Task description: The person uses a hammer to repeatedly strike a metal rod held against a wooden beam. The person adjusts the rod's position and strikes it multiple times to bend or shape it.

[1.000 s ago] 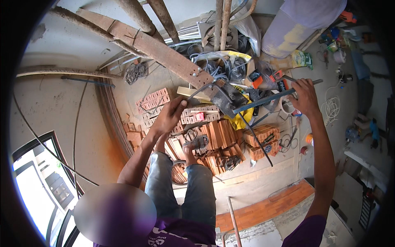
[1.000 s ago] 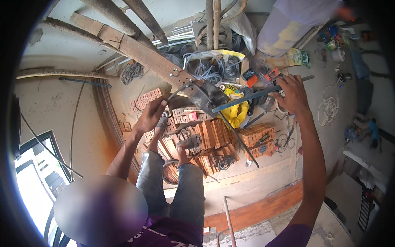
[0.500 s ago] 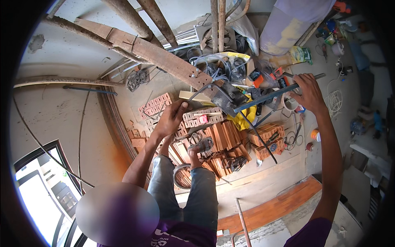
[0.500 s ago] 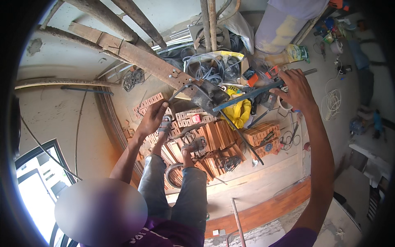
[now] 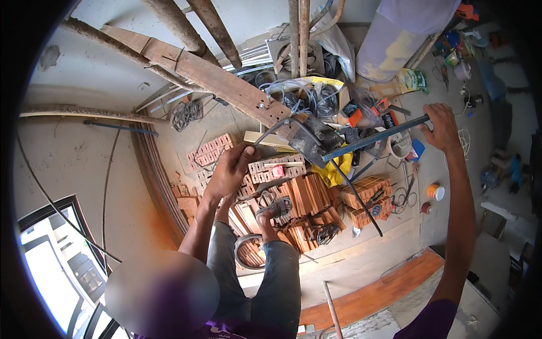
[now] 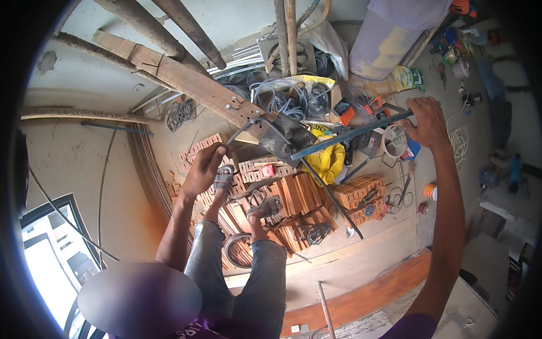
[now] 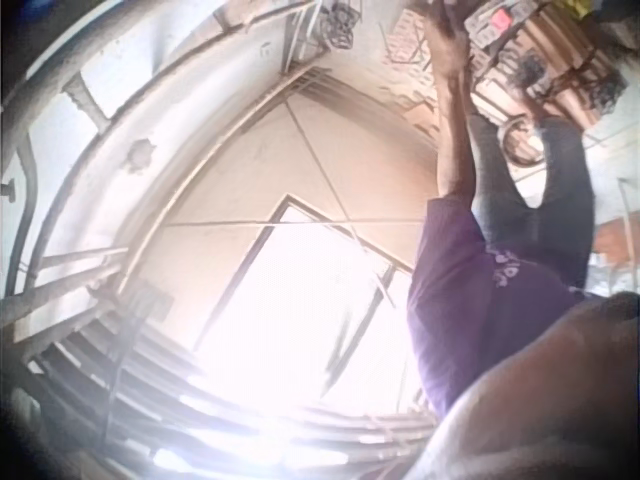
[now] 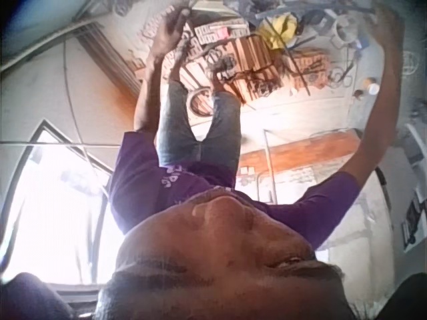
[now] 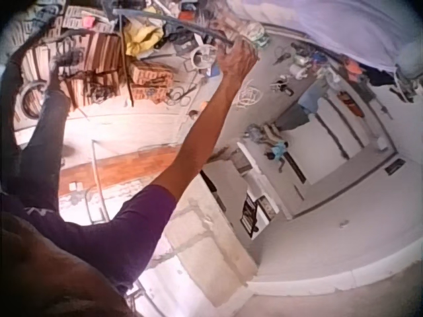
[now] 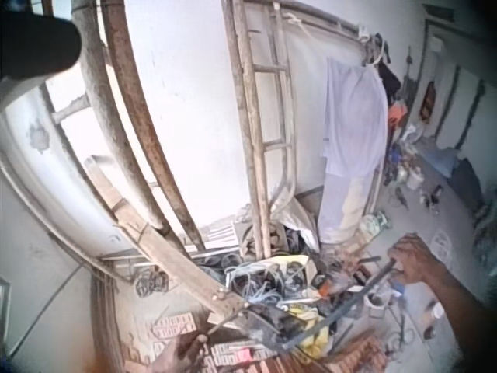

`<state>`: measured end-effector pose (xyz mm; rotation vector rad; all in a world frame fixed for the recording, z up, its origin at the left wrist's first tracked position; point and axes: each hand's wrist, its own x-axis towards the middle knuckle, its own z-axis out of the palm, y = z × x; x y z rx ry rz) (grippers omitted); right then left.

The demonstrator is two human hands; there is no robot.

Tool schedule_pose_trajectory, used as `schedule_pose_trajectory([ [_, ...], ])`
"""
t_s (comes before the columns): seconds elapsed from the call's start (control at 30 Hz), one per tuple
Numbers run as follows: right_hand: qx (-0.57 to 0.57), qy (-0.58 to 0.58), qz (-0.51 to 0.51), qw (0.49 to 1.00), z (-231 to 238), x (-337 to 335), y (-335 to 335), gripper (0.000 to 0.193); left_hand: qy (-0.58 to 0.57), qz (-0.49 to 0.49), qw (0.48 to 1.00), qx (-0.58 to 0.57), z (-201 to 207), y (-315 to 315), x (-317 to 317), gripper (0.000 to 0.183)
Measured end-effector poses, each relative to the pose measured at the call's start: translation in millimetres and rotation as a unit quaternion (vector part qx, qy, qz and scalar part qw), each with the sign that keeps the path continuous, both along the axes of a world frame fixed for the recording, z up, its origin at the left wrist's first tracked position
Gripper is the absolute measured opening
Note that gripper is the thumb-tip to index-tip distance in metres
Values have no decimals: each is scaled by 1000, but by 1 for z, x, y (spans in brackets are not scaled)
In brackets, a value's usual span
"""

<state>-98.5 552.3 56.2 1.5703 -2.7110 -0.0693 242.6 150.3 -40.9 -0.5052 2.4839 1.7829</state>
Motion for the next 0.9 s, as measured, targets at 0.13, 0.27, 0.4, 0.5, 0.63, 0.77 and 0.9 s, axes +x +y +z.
schedule_pose_trajectory([
  [0.13,-25,34,4,999,-6,10,17,45,-15,27,998,-53,10,13,-3,34],
  [0.27,-28,14,-52,998,-14,40,35,40,10,30,998,-62,2,13,-1,33],
  [0.4,-22,30,-147,988,-31,94,52,34,-22,31,996,-81,15,10,3,36],
  [0.5,-39,38,-175,983,-22,113,53,32,-17,28,997,-74,1,7,4,35],
  [0.63,-30,8,-154,988,-9,101,63,37,-7,-2,998,-65,7,9,-7,30],
  [0.77,-22,-29,-108,993,8,75,48,45,-8,-57,998,-21,14,-6,-13,30],
  [0.9,52,-63,-135,988,8,57,53,47,-49,-98,994,5,21,-10,-19,32],
])
